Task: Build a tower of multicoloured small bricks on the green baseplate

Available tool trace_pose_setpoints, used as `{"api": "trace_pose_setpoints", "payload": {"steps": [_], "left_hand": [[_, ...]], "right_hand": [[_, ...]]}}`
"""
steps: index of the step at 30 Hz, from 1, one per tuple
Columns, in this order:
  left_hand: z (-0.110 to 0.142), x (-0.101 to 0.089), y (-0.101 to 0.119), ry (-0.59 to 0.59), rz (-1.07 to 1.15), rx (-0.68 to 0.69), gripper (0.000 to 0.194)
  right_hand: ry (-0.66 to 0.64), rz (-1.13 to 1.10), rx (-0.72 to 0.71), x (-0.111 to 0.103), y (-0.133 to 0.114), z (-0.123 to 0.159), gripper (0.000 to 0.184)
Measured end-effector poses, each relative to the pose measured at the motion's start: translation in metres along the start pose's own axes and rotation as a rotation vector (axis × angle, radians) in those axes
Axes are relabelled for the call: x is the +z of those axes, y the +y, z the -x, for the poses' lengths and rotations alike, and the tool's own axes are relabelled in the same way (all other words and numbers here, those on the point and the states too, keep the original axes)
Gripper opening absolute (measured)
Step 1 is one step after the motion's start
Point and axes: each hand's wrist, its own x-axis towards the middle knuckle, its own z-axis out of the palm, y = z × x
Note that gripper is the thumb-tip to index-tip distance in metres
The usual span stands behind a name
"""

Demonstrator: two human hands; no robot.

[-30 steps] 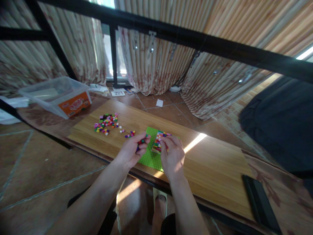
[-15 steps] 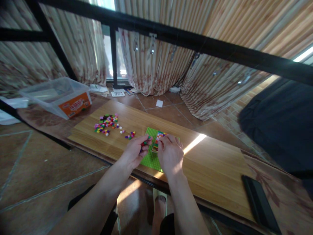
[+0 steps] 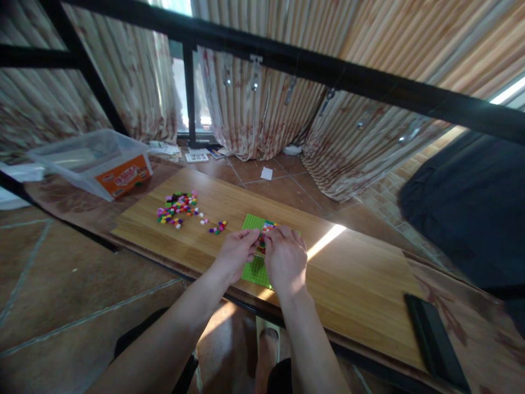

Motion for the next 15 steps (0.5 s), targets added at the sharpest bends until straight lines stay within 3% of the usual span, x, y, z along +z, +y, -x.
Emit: {"api": "trace_pose_setpoints", "payload": {"steps": [9,15], "left_hand": [[-0.006,-0.004,-0.005,0.038,-0.159,0.056,0.028],[-0.006,-0.006,-0.002,0.051,-0.144,0.067,0.028]], "right_hand": [[0.135,-0.164,-0.017,0.015,0.012,0.001,0.019],[0.165,-0.169,-0.046,0.014,0.013,0.004,0.020]]}}
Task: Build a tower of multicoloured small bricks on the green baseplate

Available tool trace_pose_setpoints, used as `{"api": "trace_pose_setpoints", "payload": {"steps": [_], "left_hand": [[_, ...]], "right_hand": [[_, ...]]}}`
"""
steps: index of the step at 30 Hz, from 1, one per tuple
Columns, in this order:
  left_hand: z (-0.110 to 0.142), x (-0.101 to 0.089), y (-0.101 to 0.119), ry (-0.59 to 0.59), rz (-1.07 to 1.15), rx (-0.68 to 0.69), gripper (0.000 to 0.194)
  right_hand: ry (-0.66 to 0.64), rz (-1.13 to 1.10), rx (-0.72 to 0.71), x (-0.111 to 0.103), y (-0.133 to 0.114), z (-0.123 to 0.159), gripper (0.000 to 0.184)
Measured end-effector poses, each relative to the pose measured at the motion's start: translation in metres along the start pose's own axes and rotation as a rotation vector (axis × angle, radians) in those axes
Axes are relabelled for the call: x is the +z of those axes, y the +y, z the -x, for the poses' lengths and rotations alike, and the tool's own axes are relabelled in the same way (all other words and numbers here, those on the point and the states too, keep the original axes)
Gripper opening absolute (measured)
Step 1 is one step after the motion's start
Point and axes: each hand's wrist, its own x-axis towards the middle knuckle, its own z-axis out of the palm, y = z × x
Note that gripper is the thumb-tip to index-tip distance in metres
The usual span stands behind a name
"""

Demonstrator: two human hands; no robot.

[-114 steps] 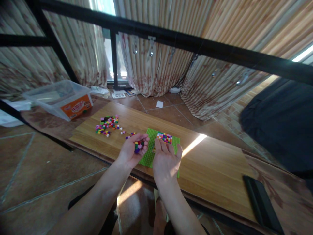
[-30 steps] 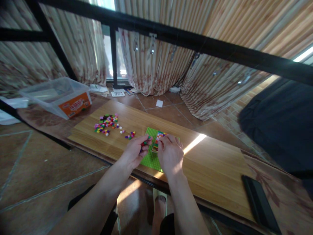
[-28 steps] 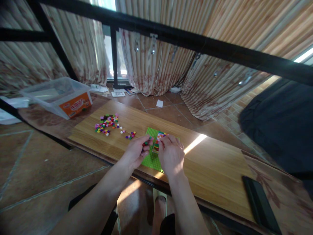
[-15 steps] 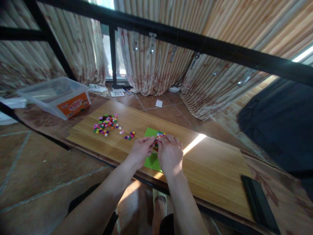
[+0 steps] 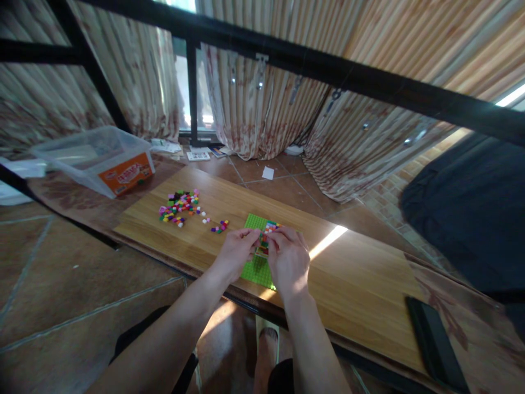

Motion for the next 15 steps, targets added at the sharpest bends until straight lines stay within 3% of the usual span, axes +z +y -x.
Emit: {"api": "trace_pose_setpoints", "payload": {"steps": [15], "left_hand": [[0.004,-0.003,0.015,0.006,0.094,-0.034,0.027]], "right_hand": [[0.033,0.126,-0.078,0.003,-0.007,0.019,0.027]]}}
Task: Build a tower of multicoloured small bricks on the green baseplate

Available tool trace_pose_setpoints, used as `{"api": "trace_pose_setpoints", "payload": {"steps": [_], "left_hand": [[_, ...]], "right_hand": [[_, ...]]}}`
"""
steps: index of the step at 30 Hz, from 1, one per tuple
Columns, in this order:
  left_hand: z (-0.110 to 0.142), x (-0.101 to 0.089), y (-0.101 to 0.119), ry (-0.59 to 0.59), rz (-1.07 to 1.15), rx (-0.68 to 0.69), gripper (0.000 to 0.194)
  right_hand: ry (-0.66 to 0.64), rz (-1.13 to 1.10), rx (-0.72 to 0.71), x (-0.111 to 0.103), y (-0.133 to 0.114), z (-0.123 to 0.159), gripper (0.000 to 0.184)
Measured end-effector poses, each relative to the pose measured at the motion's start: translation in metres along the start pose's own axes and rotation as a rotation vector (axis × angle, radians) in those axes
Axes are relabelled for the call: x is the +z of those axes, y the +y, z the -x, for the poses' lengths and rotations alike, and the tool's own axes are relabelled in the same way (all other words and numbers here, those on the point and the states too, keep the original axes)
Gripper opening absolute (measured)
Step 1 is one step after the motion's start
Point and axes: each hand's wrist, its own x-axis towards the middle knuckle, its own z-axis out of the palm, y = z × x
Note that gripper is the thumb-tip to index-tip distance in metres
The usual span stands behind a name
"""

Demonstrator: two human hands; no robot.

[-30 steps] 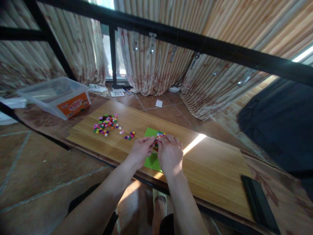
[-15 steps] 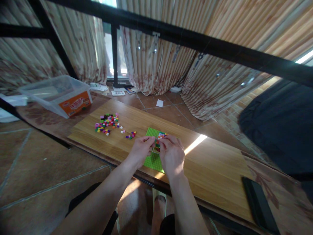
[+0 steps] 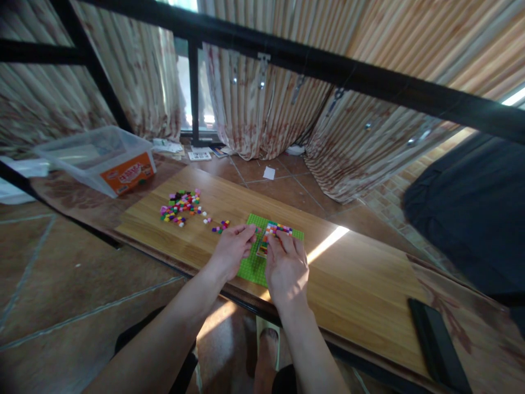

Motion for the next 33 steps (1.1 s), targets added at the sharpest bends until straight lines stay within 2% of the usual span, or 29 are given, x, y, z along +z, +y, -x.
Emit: {"api": "trace_pose_setpoints", "payload": {"steps": [6,13,21,26,33], "left_hand": [[-0.001,-0.002,-0.003,-0.001,0.013,-0.006,0.023],[-0.001,-0.003,-0.003,-0.017,0.009,-0.008,0.025],[0.000,-0.001,-0.004,-0.024,0.039,-0.040,0.023],[0.000,-0.001,-0.005,-0.056,0.024,-0.037,0.026],[0.005,-0.001,-0.002,-0.154,0.029,-0.060,0.027]], "right_hand": [[-0.049,0.037,0.031,0.003,-0.004,0.002,0.029],[-0.019,0.008,0.051,0.005,-0.006,0.005,0.029],[0.098,-0.150,0.155,0.001,0.001,0.002,0.031],[0.194,-0.349,0.232,-0.005,0.000,-0.002,0.024],[0.156,-0.497,0.211,-0.007,-0.012,-0.007,0.020]]}}
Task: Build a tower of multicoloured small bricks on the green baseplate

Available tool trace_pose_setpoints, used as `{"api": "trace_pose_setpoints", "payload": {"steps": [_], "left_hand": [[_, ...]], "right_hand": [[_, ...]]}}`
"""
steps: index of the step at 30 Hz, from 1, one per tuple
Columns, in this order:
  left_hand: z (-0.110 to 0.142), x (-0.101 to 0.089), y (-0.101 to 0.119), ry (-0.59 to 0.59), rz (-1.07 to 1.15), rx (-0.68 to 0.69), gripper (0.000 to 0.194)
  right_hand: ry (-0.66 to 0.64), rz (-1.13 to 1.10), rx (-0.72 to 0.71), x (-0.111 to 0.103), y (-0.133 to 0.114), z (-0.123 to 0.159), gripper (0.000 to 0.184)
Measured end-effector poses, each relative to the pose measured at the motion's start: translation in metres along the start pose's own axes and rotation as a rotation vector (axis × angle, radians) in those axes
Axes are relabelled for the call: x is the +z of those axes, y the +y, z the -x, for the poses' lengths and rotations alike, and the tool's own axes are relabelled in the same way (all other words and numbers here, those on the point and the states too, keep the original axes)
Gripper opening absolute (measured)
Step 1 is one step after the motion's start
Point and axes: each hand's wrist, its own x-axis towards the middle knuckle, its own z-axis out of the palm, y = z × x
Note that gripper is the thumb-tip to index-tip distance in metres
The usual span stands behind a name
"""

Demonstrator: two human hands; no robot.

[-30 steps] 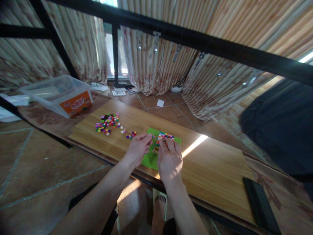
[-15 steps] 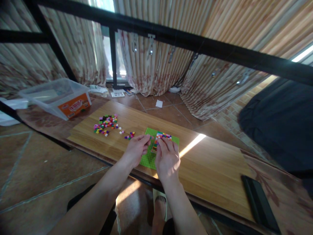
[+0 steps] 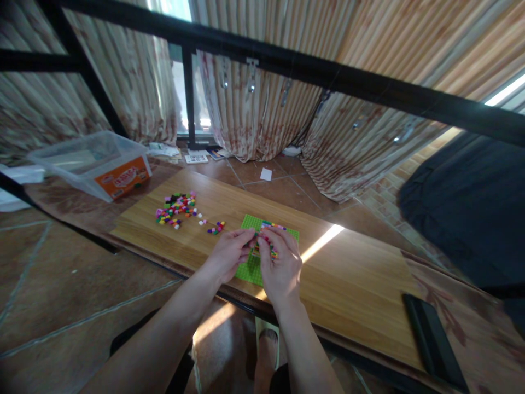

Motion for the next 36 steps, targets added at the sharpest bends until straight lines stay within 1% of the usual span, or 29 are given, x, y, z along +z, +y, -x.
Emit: {"api": "trace_pose_setpoints", "payload": {"steps": [5,12,15,19,23,29,33,36], "left_hand": [[0.003,0.000,0.002,-0.066,0.040,-0.049,0.029],[0.002,-0.001,0.001,-0.066,0.022,-0.056,0.028],[0.001,-0.002,0.002,-0.027,0.007,-0.047,0.025],[-0.001,-0.005,0.006,0.081,0.012,-0.004,0.022],[-0.002,-0.007,0.010,0.123,0.022,0.012,0.022],[-0.001,-0.006,0.010,0.114,0.028,0.017,0.020],[-0.001,-0.008,0.009,0.107,0.036,0.022,0.018],[-0.002,-0.008,0.008,0.101,0.040,0.026,0.018]], "right_hand": [[0.014,-0.002,-0.021,0.004,0.002,-0.001,0.016],[0.015,0.069,-0.097,0.005,0.004,-0.003,0.013],[0.035,0.079,-0.091,0.003,0.008,-0.005,0.013],[0.063,0.135,-0.067,0.000,0.016,-0.009,0.014],[0.020,0.192,-0.106,0.002,0.021,-0.010,0.015],[-0.092,0.326,-0.129,0.008,0.018,-0.010,0.017],[-0.126,0.418,-0.135,0.008,0.013,-0.011,0.018],[-0.131,0.437,-0.144,0.008,0.012,-0.010,0.018]]}}
